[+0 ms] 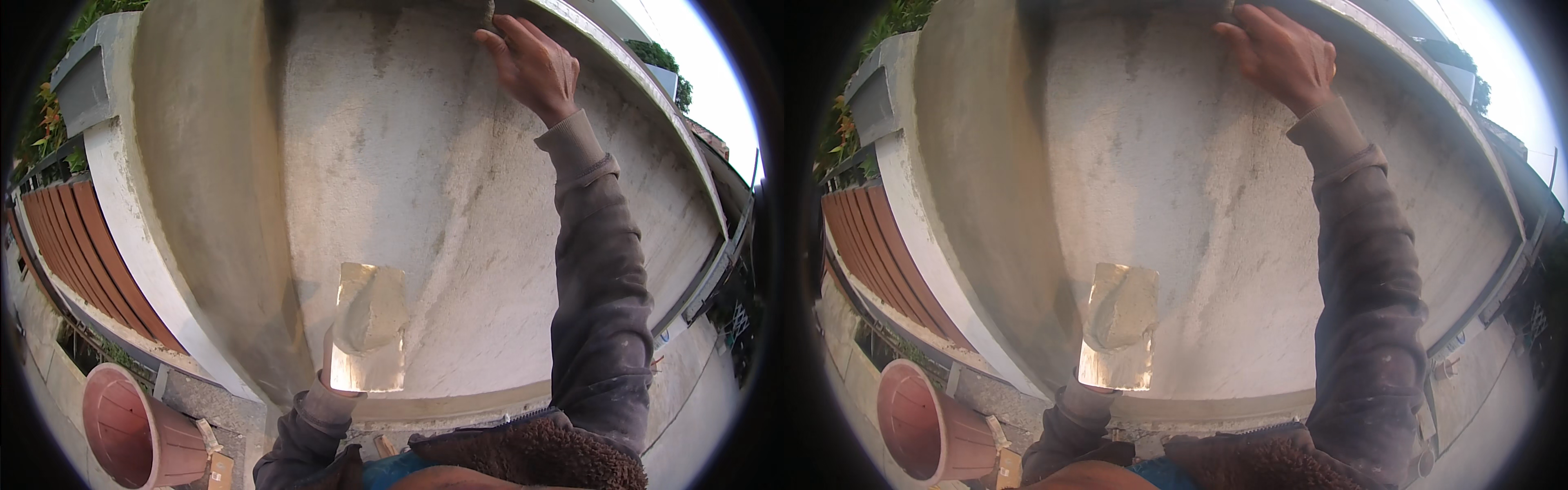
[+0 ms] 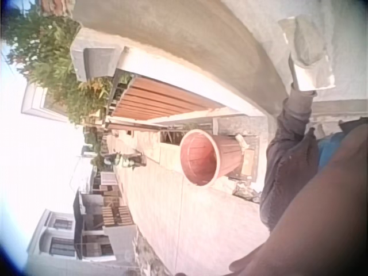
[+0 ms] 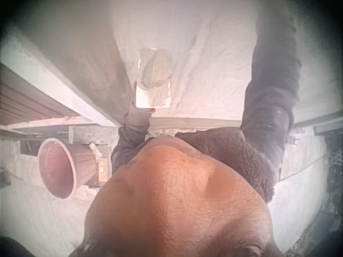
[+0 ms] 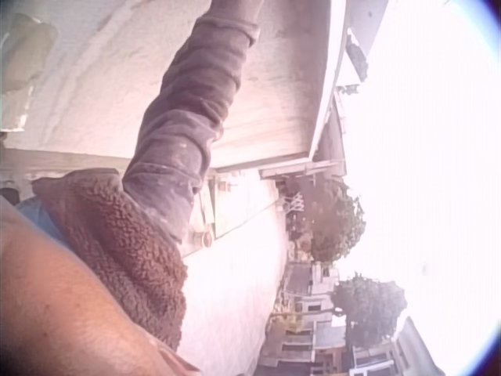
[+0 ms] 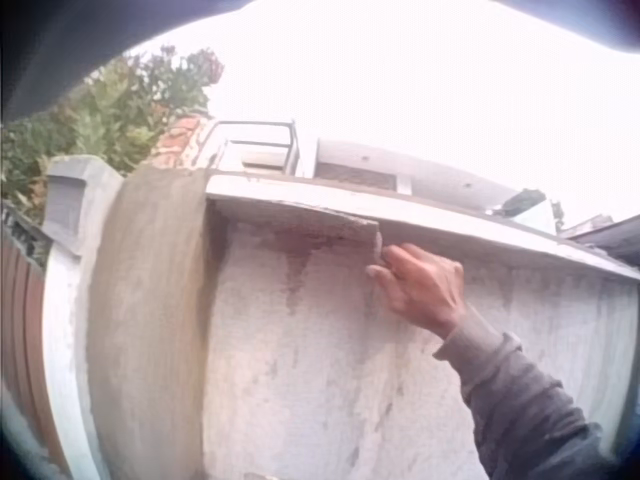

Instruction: The person applies plaster to a curved wall using a trowel and a hawk. They scoop plaster from a bucket, spread it onto the wall, and smooth the surface repeatedly.

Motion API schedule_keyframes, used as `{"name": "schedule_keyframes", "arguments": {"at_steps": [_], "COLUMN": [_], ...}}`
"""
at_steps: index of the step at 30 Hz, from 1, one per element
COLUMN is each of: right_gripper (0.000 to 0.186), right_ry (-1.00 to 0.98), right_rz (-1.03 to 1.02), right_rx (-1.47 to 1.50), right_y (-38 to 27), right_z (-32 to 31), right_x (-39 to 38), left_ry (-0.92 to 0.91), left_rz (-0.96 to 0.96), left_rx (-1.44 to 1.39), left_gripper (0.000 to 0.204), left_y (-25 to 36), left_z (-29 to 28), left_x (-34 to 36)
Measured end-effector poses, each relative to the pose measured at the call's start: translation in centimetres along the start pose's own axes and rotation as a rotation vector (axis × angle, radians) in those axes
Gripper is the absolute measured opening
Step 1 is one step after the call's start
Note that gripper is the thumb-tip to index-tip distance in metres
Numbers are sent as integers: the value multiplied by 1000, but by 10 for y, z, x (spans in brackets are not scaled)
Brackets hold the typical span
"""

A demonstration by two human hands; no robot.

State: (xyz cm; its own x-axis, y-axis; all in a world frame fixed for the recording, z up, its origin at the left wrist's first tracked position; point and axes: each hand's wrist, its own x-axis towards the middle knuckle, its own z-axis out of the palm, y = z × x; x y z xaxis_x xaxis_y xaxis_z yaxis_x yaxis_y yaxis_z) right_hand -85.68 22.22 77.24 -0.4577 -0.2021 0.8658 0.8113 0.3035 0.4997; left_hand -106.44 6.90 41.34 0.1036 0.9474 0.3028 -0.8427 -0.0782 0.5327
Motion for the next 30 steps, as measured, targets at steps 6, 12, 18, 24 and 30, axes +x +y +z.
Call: {"name": "schedule_keyframes", "arguments": {"at_steps": [6, 12, 18, 24, 30], "right_gripper": [26, 26, 39, 20, 30], "right_ry": [158, -78, -231, -298, -304], "right_rz": [-12, -143, -93, 24, 54], "right_rx": [119, -22, -300, -255, -276], "right_y": [19, 54, 71, 40, 54], "right_z": [-14, -31, -41, -92, -116], "right_x": [-39, -57, -20, -5, -16], "left_ry": [45, 67, 25, -13, 52], "left_rz": [-16, -24, -107, -157, -88], "left_rx": [-67, -107, -162, -332, -115], "left_gripper": [43, 43, 47, 47, 48], "left_y": [-8, -14, -29, -40, -45], "left_z": [0, 6, 19, 16, 23], "left_x": [13, 24, 23, 18, 23]}}
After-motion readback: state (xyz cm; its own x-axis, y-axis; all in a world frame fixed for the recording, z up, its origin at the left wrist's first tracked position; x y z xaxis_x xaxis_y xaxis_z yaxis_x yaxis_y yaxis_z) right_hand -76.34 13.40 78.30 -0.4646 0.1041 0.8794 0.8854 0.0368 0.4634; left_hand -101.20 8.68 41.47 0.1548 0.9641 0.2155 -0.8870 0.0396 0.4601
